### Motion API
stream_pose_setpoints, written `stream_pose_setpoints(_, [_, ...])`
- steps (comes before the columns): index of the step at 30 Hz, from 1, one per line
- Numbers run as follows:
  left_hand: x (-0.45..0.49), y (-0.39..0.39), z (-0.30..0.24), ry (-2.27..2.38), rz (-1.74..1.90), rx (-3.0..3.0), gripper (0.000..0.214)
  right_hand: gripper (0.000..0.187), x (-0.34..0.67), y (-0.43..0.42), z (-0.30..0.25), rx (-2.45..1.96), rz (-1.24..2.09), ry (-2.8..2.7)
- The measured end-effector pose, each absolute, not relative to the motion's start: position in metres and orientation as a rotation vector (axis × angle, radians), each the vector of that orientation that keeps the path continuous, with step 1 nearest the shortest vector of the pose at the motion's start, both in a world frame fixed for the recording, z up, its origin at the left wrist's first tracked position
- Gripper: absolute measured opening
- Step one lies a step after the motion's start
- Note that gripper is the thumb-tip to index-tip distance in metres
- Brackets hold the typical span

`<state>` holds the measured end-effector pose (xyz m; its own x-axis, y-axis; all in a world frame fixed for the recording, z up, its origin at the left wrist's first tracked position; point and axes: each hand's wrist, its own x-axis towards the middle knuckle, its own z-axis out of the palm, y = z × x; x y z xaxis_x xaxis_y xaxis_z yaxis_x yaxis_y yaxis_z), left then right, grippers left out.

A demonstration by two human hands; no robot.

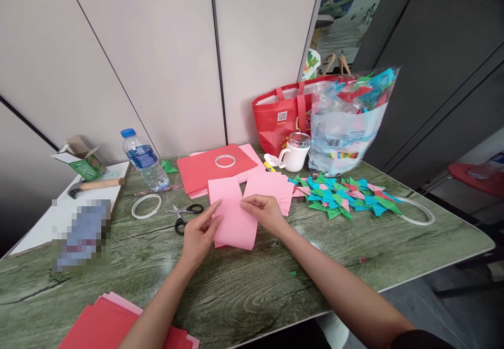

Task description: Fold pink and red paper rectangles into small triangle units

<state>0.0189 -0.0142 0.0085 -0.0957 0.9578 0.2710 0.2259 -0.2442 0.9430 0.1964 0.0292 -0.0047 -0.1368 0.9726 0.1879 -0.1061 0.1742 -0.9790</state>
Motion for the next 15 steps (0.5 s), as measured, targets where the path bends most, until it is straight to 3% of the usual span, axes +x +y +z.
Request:
stream_pose_setpoints(6, [0.018, -0.008, 0.004, 1.118, 1.412, 1.178, 0.073, 0.020, 0.195, 0.032, -0.008, -0.926, 1.170, -1.139])
stream_pose_setpoints(11, [0.028, -0.011, -0.001, 1.068, 1.267, 1.063, 0.046, 0.022, 0.192, 0.032, -0.012, -0.910, 1.178, -1.008])
stream_pose_setpoints(15, [0.035, -0.015, -0.005, 1.151, 1.234, 1.053, 0.039, 0.023, 0.189, 0.030, -0.012, -0.913, 1.201, -1.015])
